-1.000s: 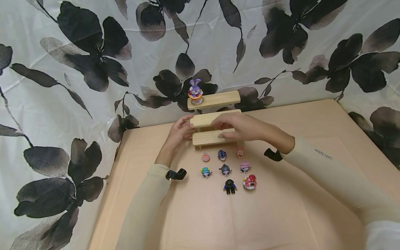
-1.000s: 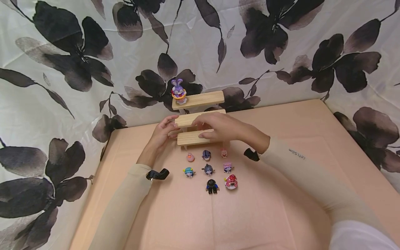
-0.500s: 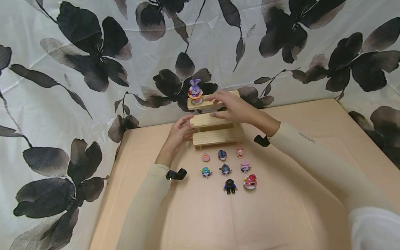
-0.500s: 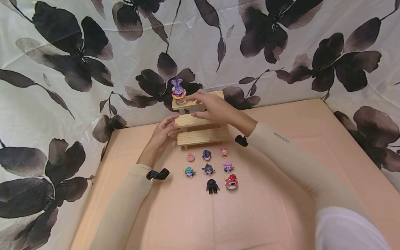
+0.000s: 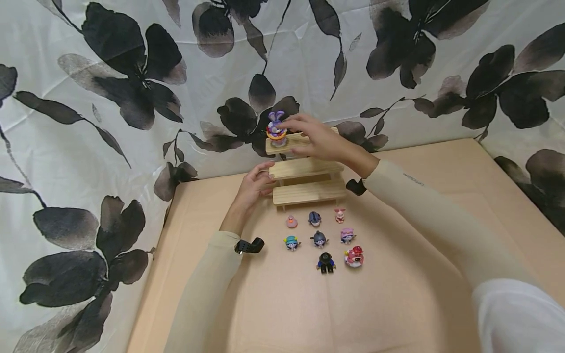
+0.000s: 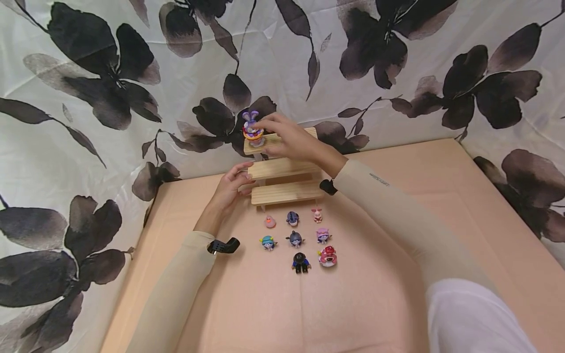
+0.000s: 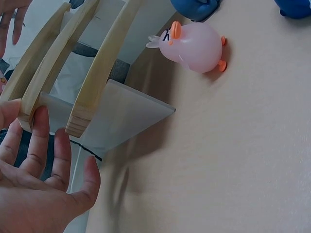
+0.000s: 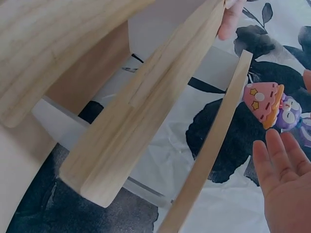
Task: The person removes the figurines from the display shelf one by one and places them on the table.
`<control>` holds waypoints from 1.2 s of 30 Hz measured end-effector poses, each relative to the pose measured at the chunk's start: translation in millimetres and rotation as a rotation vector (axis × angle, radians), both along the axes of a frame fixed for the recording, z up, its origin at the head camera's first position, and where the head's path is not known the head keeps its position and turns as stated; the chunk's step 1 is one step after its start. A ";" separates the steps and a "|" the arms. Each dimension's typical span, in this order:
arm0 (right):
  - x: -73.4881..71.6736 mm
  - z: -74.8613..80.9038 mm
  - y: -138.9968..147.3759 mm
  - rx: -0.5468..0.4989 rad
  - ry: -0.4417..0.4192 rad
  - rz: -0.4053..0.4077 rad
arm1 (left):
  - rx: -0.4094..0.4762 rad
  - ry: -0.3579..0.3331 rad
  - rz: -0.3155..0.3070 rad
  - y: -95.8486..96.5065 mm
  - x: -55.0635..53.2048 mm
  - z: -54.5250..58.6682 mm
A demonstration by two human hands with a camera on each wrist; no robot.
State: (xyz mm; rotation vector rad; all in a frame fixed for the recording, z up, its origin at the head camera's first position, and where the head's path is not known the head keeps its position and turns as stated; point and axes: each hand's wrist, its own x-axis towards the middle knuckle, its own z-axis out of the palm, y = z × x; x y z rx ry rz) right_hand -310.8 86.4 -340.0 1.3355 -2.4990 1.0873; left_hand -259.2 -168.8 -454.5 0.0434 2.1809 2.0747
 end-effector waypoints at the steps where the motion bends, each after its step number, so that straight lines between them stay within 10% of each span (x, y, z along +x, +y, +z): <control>1: -2.0 -0.1 -1.3 0.003 0.007 0.006 | -0.002 -0.001 0.000 0.2 -0.1 -0.1; 22: -23.0 -1.9 -17.6 0.038 -0.032 -0.013 | -0.011 -0.003 -0.006 -0.5 -2.8 -1.1; 36: -25.3 -10.0 -27.0 0.036 0.196 -0.078 | -0.002 -0.003 -0.007 -0.2 -2.2 -0.2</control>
